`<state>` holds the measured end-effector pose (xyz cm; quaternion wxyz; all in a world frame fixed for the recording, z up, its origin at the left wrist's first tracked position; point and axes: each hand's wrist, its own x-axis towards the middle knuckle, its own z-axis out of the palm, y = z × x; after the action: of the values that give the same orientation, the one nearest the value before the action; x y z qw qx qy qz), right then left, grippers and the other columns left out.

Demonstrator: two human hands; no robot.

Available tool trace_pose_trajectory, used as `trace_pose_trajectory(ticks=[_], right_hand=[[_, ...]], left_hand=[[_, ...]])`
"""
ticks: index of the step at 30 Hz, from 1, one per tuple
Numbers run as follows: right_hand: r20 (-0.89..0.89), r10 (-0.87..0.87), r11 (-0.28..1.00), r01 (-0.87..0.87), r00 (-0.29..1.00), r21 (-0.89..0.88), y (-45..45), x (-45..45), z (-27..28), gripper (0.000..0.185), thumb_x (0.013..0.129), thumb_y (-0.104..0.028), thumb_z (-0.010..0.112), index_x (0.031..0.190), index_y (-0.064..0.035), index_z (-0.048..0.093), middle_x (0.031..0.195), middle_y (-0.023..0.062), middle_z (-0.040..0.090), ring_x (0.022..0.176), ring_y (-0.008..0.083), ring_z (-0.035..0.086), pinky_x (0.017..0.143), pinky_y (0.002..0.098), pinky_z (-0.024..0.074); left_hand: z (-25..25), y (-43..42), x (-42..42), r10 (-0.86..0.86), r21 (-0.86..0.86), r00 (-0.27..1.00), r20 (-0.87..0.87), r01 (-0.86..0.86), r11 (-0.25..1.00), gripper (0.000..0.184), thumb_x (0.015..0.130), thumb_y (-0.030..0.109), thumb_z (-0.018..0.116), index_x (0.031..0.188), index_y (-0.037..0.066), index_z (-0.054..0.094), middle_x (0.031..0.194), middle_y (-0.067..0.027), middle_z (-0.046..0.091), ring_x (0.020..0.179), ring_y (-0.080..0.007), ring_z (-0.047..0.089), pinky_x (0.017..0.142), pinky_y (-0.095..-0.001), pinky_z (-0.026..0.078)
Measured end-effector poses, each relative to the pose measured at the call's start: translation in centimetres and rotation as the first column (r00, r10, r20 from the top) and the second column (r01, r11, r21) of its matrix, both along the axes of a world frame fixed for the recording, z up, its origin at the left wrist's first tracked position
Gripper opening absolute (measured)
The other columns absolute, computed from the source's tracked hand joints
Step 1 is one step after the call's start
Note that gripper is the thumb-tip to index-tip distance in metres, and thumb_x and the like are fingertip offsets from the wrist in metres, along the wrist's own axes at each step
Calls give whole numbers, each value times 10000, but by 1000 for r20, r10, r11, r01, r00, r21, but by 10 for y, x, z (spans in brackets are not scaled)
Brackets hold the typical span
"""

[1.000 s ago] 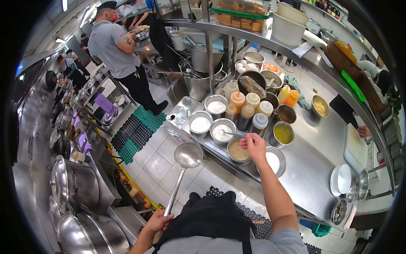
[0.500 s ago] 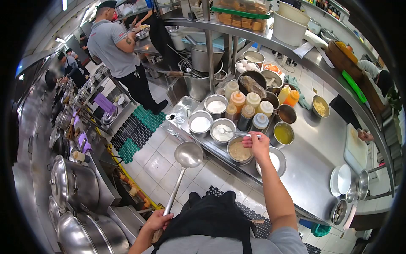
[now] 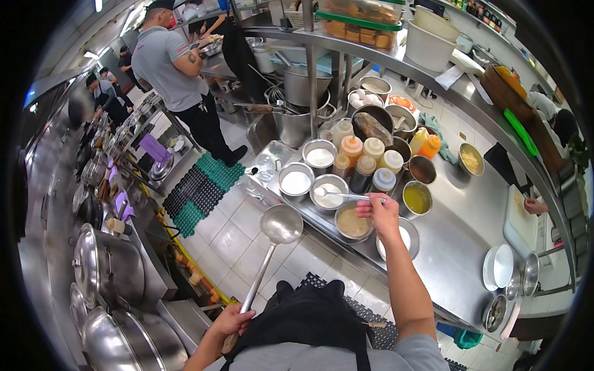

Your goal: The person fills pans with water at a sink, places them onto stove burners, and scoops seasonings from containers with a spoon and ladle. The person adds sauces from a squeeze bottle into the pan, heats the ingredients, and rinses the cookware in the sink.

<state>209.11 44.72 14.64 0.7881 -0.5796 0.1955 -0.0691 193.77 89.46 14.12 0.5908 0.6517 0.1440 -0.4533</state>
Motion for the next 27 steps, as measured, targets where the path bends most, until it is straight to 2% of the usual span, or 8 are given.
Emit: trace_pose_trajectory(ticks=[4,6,7,12,15,16,19,27], right_hand=[[49,87,995,-84,995,-59,29,-6,39,221,974,-115,492,1060,70,576,842,178,666,712,213,666,658,312,570],[160,204,945,-151,966,-290,45,-6,43,199,965,-96,515,1049,64,599,841,153,677,721,193,671,673,288,561],[176,206,854,-89,963,-512,53,-5,46,183,958,-84,533,1041,56,616,847,133,695,738,172,682,688,275,552],[297,246,749,14,923,-662,68,47,7,191,950,-103,545,1047,43,622,840,147,706,755,179,701,688,290,548],[221,350,488,24,910,-873,74,73,-16,203,930,-127,555,1025,37,630,827,146,705,728,210,706,684,324,549],[223,352,485,26,909,-874,75,80,-27,203,930,-127,555,1025,37,630,827,146,705,728,210,706,684,324,549],[121,296,759,-157,947,-632,82,91,-47,195,953,-122,531,1009,36,630,806,124,700,698,162,688,625,290,547],[78,132,935,-98,988,-342,76,92,-49,209,966,-109,491,996,69,597,811,157,680,629,188,673,561,296,562]], left_hand=[[-1,2,2,-15,-3,1000,11,15,1000,305,930,243,635,731,85,466,523,11,455,406,-101,441,404,-269,355],[2,0,5,-39,1,999,-1,39,999,319,928,270,636,718,86,482,533,10,471,413,-101,459,411,-264,381],[1,2,4,-27,1,1000,2,27,1000,319,928,270,636,718,86,482,533,10,471,413,-101,459,411,-264,381],[-3,3,2,-20,-12,1000,7,20,1000,318,932,259,630,718,87,469,517,9,465,407,-101,450,411,-269,363],[-6,8,-5,30,-40,1000,-3,-30,999,310,933,249,627,715,88,476,518,7,468,407,-101,453,409,-271,363],[-7,10,-7,32,-43,999,-1,-32,999,310,933,249,627,715,88,476,518,7,468,407,-101,453,409,-271,363],[-8,16,-12,74,-79,997,-36,-76,994,298,934,235,627,722,84,480,521,5,469,406,-104,452,409,-271,363],[-13,26,-18,180,-125,980,-81,-189,974,299,929,229,639,725,88,472,521,6,464,403,-103,446,404,-267,360]])
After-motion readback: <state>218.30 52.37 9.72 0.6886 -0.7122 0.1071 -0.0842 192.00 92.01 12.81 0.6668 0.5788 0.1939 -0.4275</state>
